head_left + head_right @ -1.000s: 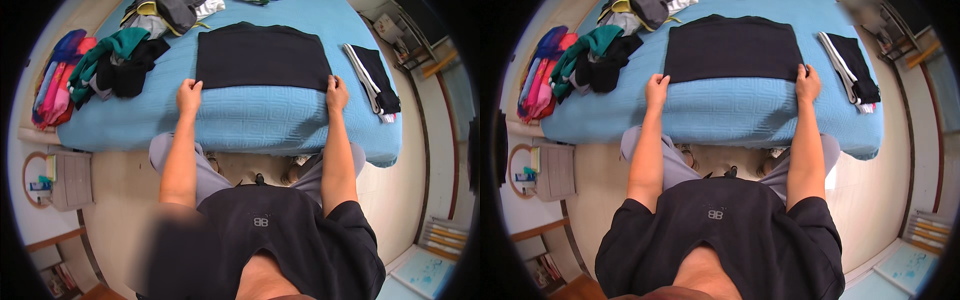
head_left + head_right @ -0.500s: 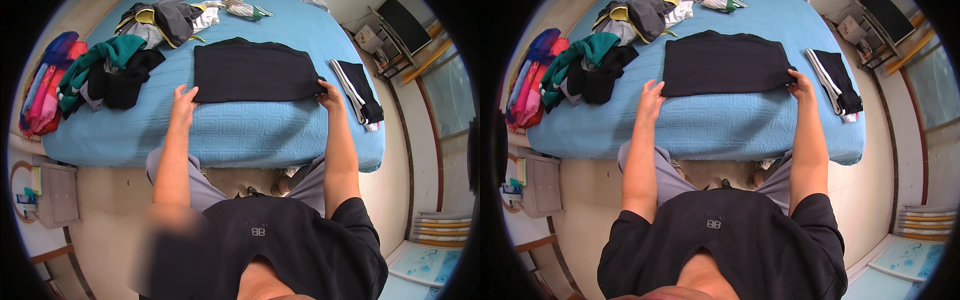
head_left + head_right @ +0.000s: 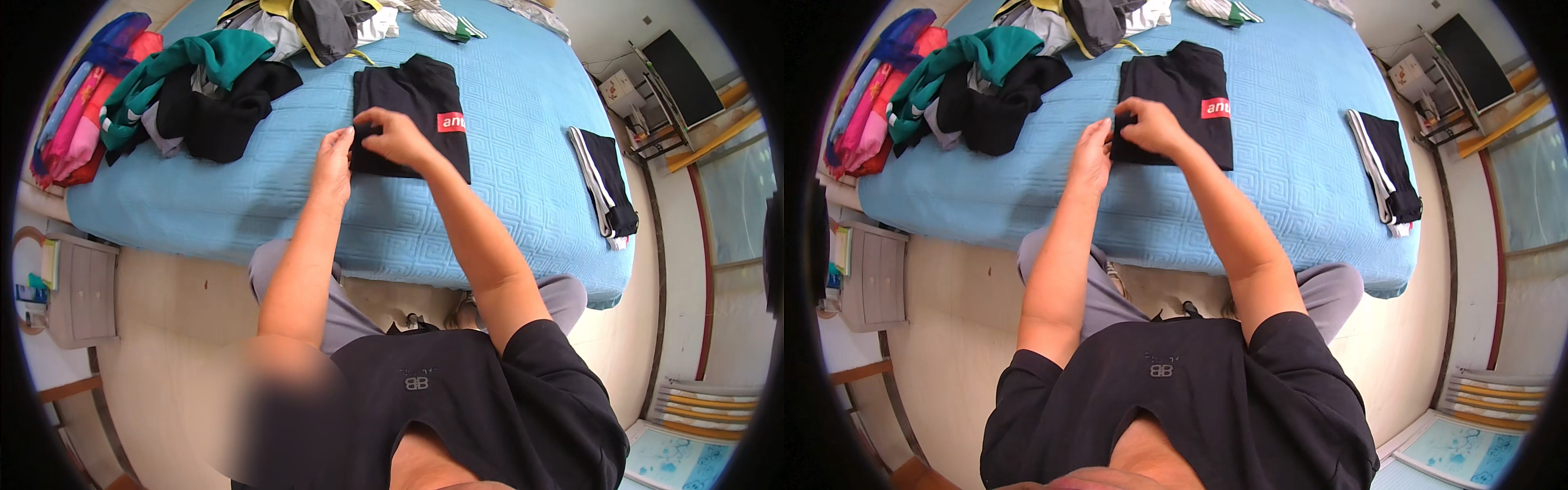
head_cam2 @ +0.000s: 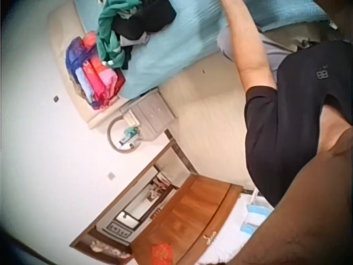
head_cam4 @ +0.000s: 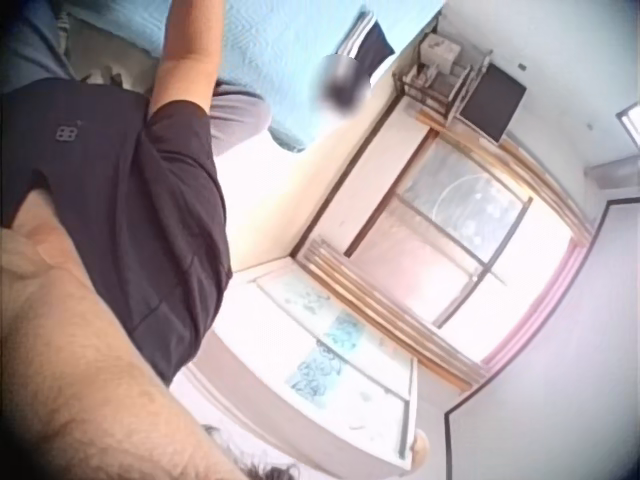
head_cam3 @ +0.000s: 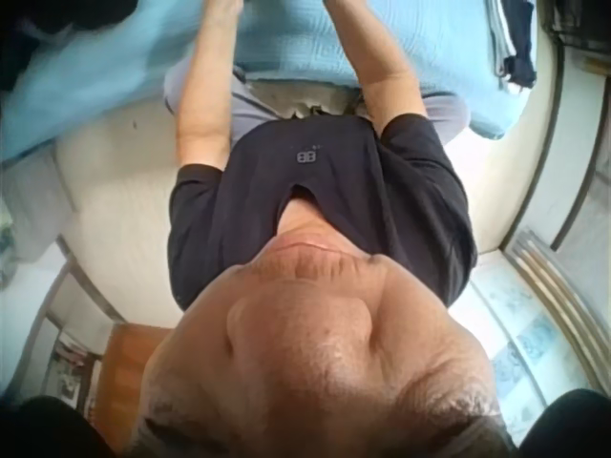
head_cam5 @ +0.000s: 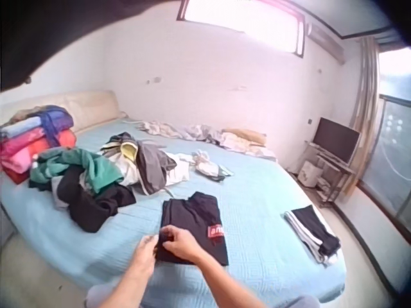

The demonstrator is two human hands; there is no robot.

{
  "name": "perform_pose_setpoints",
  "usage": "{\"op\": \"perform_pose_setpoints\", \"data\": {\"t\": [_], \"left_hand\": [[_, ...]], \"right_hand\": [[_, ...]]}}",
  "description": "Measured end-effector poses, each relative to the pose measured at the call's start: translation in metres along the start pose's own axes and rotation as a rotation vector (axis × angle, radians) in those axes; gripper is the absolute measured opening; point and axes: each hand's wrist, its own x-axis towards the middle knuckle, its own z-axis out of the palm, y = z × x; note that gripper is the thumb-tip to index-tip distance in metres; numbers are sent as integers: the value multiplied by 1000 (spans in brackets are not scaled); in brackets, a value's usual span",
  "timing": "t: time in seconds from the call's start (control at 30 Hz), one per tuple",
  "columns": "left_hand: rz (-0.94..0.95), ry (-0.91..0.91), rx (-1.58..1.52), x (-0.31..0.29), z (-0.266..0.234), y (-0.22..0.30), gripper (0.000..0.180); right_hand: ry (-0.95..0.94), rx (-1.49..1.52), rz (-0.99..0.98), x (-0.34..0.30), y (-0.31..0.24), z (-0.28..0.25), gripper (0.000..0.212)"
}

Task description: The person folds a white and red garment, a pair of black pants with white stripes, a black t-shirt, and a pair of gray shorts with yellow trim. Each item is smoothed, folded into a compact rectangle, and placed on a growing stack on the bed.

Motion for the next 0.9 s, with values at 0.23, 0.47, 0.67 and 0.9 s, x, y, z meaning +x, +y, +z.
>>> {"op": "perform_pose_setpoints", "data": {"t": [0.23,0.47,0.67,0.9], "left_hand": [[-28,-57,60,9,-7,0,29],[-5,-42,161,9,-2,0,33],[316,66,909,2,8,-10,62],[326,-34,1144,-6,13,-3,68]], "right_hand": [[107,30,-6,-24,-15,17,37],[-38,59,3,-38,-25,5,32],[383,-301,-76,-40,12,-21,35],[86,-822,134,-58,78,-46,72]]}}
